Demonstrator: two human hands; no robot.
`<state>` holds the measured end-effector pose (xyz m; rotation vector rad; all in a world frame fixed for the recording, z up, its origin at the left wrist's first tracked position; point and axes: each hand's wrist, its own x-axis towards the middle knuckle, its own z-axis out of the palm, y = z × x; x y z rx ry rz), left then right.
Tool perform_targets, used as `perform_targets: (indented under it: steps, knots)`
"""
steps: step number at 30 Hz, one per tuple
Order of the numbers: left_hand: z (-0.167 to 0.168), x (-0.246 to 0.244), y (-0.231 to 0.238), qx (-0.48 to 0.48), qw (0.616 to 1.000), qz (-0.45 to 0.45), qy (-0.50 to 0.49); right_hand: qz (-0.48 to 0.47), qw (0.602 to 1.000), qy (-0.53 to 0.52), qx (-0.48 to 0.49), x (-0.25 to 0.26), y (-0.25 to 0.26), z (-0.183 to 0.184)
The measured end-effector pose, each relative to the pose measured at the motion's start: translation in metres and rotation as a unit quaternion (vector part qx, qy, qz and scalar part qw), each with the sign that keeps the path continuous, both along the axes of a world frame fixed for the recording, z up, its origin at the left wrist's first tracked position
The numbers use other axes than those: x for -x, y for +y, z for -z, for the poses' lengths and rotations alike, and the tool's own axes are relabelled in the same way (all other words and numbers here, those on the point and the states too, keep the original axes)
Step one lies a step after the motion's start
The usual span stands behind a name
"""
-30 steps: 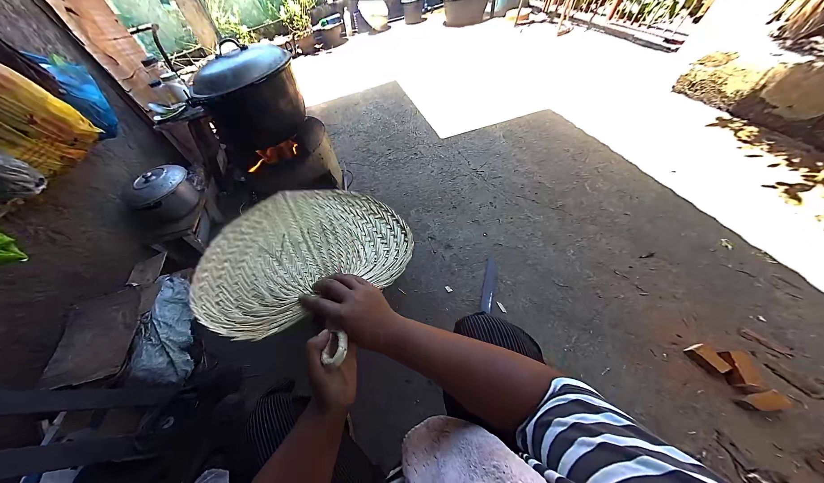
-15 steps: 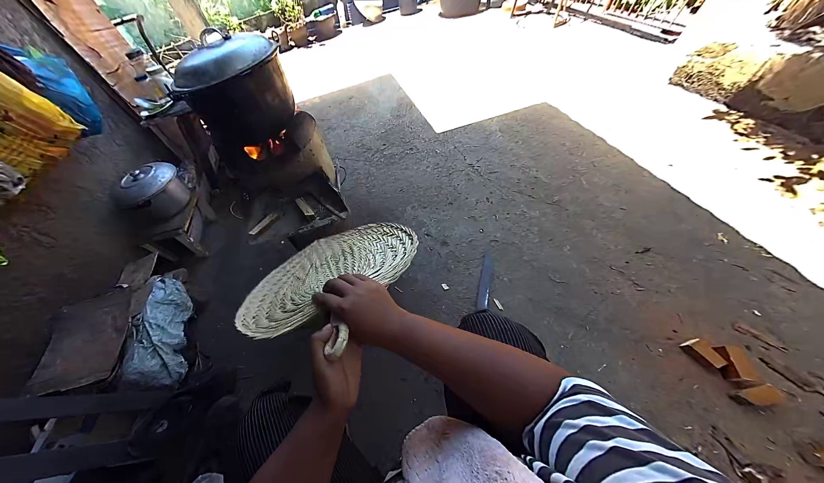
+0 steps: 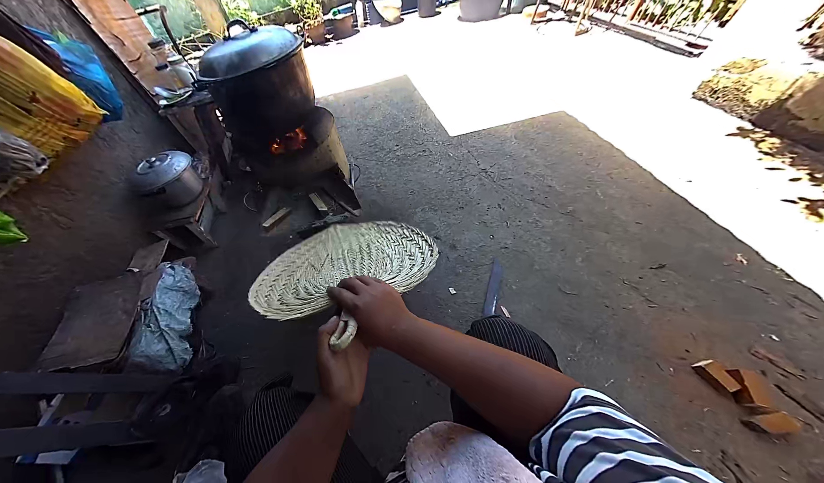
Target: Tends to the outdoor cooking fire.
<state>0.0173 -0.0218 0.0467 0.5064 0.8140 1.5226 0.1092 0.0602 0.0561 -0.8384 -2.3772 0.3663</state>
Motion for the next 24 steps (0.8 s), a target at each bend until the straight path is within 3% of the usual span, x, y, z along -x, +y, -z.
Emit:
perform_targets:
  steps: [3,5,7,8,11,12,16,20,24]
  knots:
    - [0.000,-0.002,-0.006,-0.043,0.998,-0.032,0.030,0.009,0.988,0.101,-0.119,0.005,-0.001,0.007]
    - [-0.002,0.001,-0.003,-0.030,0.999,-0.010,0.012,0.009,0.993,0.075,-0.086,0.004,0.000,0.004]
    - [-0.005,0.000,0.000,0.027,1.000,0.002,0.000,-0.002,1.000,-0.018,0.025,0.000,0.000,-0.004]
    - [-0.004,-0.002,-0.001,0.036,0.999,-0.007,0.009,-0.004,0.999,-0.023,0.026,0.000,0.000,-0.003]
    - [0.001,-0.002,-0.005,-0.026,0.997,-0.032,0.059,0.009,0.987,0.097,-0.124,0.005,0.000,0.006]
    - [0.002,-0.001,-0.005,-0.033,0.997,-0.027,0.059,0.010,0.985,0.106,-0.135,0.005,0.000,0.006]
    - [-0.002,-0.003,0.000,0.022,0.999,-0.014,0.029,-0.002,1.000,0.001,0.004,-0.001,0.000,-0.002]
    - [0.001,-0.002,-0.004,-0.028,0.998,-0.023,0.056,0.012,0.984,0.106,-0.144,0.004,0.002,0.009]
    - [-0.001,-0.003,0.000,0.016,0.999,-0.019,0.030,-0.001,0.998,0.042,-0.054,0.000,0.002,0.004]
